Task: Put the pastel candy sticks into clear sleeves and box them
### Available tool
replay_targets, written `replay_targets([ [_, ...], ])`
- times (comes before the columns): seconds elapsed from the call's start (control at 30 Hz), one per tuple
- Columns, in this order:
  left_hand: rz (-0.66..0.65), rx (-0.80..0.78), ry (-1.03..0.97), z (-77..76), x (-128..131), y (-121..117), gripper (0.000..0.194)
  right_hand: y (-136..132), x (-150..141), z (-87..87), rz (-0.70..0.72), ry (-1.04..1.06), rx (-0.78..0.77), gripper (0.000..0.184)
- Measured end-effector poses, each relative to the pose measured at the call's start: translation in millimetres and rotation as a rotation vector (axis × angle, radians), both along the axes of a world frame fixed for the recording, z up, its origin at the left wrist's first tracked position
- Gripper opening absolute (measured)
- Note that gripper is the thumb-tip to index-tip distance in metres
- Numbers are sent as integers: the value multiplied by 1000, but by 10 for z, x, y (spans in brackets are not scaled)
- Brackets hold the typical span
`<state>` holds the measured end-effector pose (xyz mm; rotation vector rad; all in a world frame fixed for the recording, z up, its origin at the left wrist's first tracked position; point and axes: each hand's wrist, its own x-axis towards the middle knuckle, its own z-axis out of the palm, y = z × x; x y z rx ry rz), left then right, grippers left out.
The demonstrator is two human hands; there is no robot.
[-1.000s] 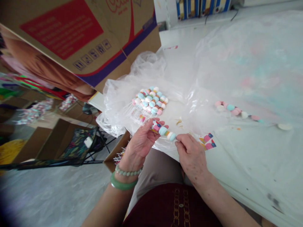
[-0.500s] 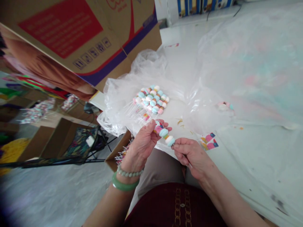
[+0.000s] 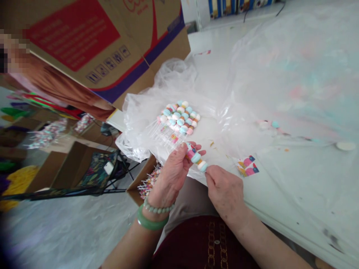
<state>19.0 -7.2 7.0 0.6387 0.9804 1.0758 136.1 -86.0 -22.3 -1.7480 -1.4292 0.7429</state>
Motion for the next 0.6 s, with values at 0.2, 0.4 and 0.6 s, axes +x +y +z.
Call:
replay_targets([
  [0.2,-71,-82,-66,-28,-25,7,27,42,73,-3,-40,191,-37,22],
  [0.4,-56,-224,-101,1,-134,115,27,140,155,-6,185,1293,-620,21],
  [0.6,45,-208,-23,-5,-161,165,17,120,79,-39,-9,947,-366,15],
])
